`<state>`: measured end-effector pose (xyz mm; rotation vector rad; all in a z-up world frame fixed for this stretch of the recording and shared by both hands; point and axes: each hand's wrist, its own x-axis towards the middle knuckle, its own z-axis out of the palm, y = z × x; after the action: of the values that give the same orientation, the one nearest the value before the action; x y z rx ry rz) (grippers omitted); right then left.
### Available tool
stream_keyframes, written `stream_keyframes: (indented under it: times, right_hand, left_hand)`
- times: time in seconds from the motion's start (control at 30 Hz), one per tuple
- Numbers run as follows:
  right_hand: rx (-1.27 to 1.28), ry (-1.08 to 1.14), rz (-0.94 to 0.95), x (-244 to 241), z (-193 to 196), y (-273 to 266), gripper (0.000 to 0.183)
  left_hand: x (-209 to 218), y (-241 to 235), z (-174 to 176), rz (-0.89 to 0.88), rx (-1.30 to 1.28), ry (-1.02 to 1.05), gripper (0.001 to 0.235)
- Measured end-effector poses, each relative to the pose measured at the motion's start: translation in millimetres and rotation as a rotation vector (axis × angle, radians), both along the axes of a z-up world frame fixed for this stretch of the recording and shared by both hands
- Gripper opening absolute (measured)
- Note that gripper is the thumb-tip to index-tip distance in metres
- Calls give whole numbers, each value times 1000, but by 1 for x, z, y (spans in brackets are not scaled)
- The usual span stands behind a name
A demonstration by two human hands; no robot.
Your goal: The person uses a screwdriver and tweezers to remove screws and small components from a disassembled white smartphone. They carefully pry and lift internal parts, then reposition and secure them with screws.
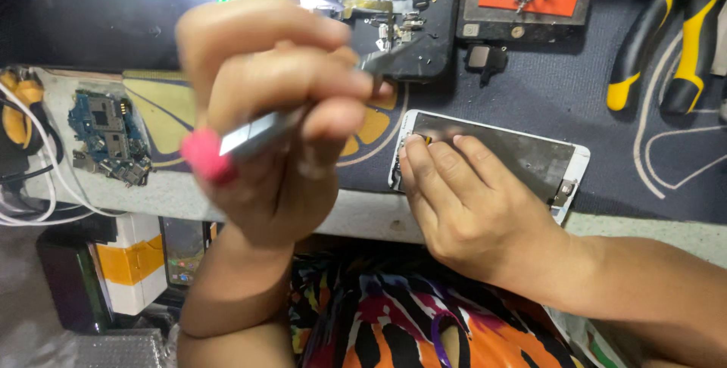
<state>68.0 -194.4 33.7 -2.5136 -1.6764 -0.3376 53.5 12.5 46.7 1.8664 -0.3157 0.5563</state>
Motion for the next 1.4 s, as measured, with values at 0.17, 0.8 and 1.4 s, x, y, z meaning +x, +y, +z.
stream_keyframes:
  times: [0.17, 0.8, 1.4]
  right_hand:
    - [18, 33, -2, 0, -3, -2, 40]
    - [-5, 43, -29, -2, -6, -2, 37]
    - [66, 167, -10, 8, -2, -6, 34]
  left_hand:
    - [18, -11, -19, -27, -131, 12, 28]
    - [16, -17, -34, -23, -158, 156, 40]
    - [-15, -5, -26, 91, -634, 290, 52]
